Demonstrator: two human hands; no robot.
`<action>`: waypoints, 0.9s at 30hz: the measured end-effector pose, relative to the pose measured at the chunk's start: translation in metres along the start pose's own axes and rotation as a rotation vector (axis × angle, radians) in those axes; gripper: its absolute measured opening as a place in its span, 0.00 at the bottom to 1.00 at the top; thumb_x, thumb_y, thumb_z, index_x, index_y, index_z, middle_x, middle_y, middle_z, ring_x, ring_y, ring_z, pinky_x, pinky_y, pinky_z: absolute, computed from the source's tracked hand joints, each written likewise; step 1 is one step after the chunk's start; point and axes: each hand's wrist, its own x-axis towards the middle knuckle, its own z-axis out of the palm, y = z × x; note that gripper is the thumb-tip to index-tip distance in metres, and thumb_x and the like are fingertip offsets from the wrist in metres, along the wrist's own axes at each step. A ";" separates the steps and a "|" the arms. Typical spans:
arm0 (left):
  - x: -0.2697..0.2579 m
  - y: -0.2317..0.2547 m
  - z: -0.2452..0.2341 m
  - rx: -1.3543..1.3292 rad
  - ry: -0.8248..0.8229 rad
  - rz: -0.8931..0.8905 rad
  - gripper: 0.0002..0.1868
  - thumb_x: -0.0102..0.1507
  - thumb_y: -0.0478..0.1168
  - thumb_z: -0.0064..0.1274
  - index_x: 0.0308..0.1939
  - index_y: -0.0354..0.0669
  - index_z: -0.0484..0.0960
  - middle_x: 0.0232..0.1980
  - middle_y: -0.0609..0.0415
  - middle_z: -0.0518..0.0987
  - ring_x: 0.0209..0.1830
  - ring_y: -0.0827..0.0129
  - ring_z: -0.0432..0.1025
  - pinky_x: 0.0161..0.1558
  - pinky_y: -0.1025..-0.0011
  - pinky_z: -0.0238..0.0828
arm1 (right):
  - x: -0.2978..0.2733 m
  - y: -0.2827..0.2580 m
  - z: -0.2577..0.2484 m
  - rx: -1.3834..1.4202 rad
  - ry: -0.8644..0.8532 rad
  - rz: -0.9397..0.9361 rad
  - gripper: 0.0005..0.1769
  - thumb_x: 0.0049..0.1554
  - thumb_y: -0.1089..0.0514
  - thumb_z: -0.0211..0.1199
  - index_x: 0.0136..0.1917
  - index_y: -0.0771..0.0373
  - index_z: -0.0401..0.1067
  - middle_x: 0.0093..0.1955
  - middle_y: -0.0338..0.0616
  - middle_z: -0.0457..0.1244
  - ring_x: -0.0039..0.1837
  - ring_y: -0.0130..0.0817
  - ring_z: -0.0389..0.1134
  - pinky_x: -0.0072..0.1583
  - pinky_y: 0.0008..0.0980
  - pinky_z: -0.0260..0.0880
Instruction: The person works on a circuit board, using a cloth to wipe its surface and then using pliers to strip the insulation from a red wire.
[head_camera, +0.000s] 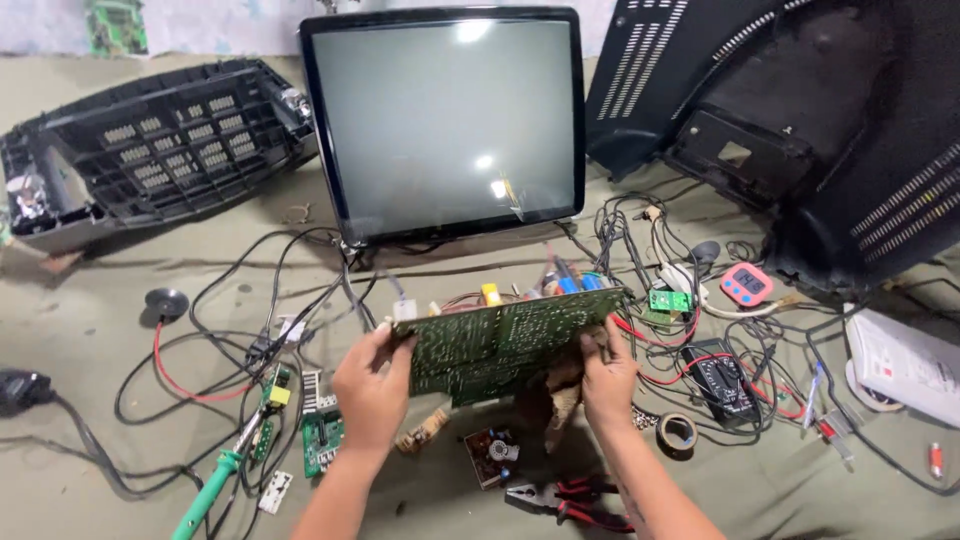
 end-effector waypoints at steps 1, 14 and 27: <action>-0.002 -0.002 -0.001 -0.001 -0.010 0.009 0.10 0.62 0.39 0.61 0.46 0.40 0.87 0.38 0.53 0.85 0.35 0.69 0.76 0.38 0.71 0.71 | 0.001 0.008 0.003 0.005 0.013 0.000 0.30 0.59 0.62 0.62 0.74 0.68 0.64 0.67 0.46 0.66 0.66 0.28 0.65 0.71 0.28 0.63; 0.006 -0.039 0.013 -0.143 0.162 0.098 0.09 0.60 0.30 0.68 0.43 0.36 0.86 0.40 0.45 0.83 0.41 0.59 0.80 0.43 0.69 0.82 | 0.030 0.007 0.024 -0.093 0.012 -0.043 0.26 0.59 0.64 0.66 0.71 0.57 0.72 0.53 0.43 0.70 0.56 0.30 0.68 0.63 0.37 0.69; 0.015 -0.038 0.018 -0.437 -0.168 0.045 0.48 0.55 0.46 0.73 0.67 0.38 0.55 0.61 0.42 0.72 0.61 0.62 0.70 0.63 0.64 0.69 | 0.038 -0.017 -0.025 -0.326 -0.290 0.085 0.32 0.53 0.62 0.74 0.70 0.49 0.74 0.53 0.42 0.72 0.52 0.25 0.72 0.56 0.32 0.74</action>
